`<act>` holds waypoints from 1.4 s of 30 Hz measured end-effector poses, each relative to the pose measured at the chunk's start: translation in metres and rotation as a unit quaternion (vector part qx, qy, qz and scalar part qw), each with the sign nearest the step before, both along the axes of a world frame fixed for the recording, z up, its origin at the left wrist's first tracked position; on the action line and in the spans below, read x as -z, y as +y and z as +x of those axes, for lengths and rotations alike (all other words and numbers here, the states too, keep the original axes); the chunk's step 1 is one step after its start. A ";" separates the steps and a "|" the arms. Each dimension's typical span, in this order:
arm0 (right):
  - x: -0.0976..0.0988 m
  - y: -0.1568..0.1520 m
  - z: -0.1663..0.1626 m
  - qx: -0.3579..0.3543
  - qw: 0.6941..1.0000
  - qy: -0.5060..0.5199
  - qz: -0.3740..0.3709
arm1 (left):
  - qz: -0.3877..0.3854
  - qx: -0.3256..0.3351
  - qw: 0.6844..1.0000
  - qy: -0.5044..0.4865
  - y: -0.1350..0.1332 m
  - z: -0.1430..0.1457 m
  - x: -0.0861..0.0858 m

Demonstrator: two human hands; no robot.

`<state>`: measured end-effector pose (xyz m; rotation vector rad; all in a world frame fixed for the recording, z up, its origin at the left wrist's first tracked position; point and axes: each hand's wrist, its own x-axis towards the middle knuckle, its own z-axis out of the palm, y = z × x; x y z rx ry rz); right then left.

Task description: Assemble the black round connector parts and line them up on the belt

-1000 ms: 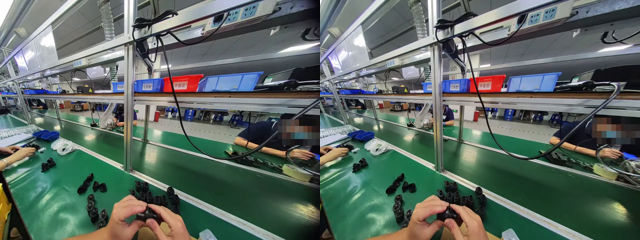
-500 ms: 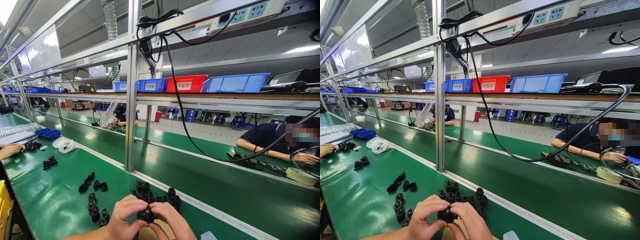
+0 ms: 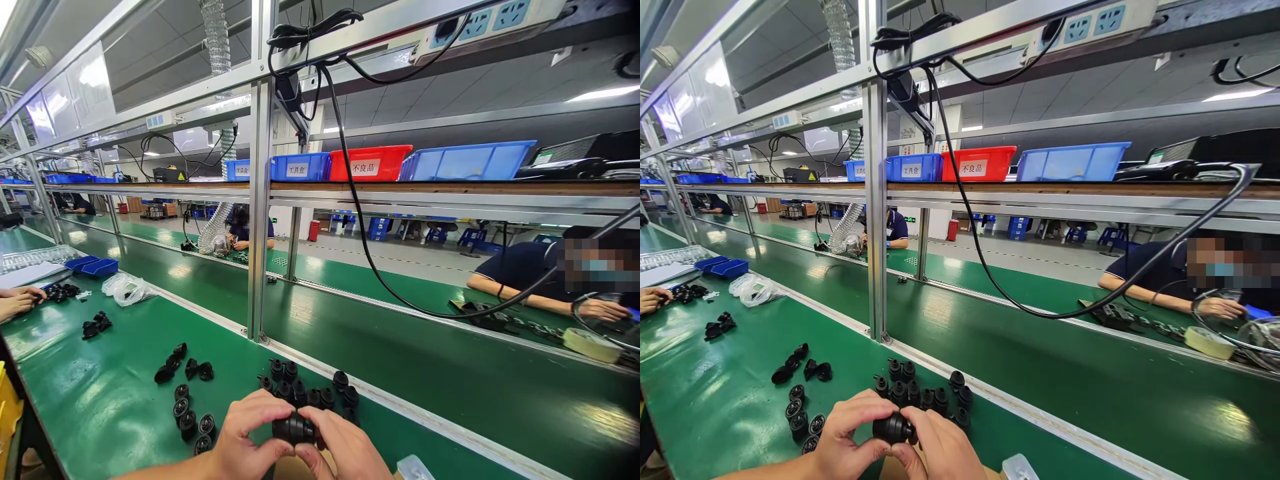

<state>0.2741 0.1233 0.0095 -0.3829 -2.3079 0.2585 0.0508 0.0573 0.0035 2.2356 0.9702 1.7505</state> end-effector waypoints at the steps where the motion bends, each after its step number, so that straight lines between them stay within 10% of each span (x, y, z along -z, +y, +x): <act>1: 0.000 0.000 0.001 -0.001 1.000 -0.006 -0.007 | -0.002 0.000 1.000 -0.006 0.000 0.000 0.001; 17: -0.030 0.000 0.010 -0.050 0.998 0.011 0.026 | -0.066 -0.013 0.997 -0.034 -0.002 0.003 -0.002; 24: -0.011 -0.010 -0.004 0.027 0.958 0.052 -0.280 | 0.003 -0.055 0.998 0.004 -0.003 -0.004 -0.008; 42: 0.003 0.006 -0.002 0.016 0.960 0.088 -0.266 | -0.018 -0.049 0.998 0.026 -0.004 -0.011 -0.012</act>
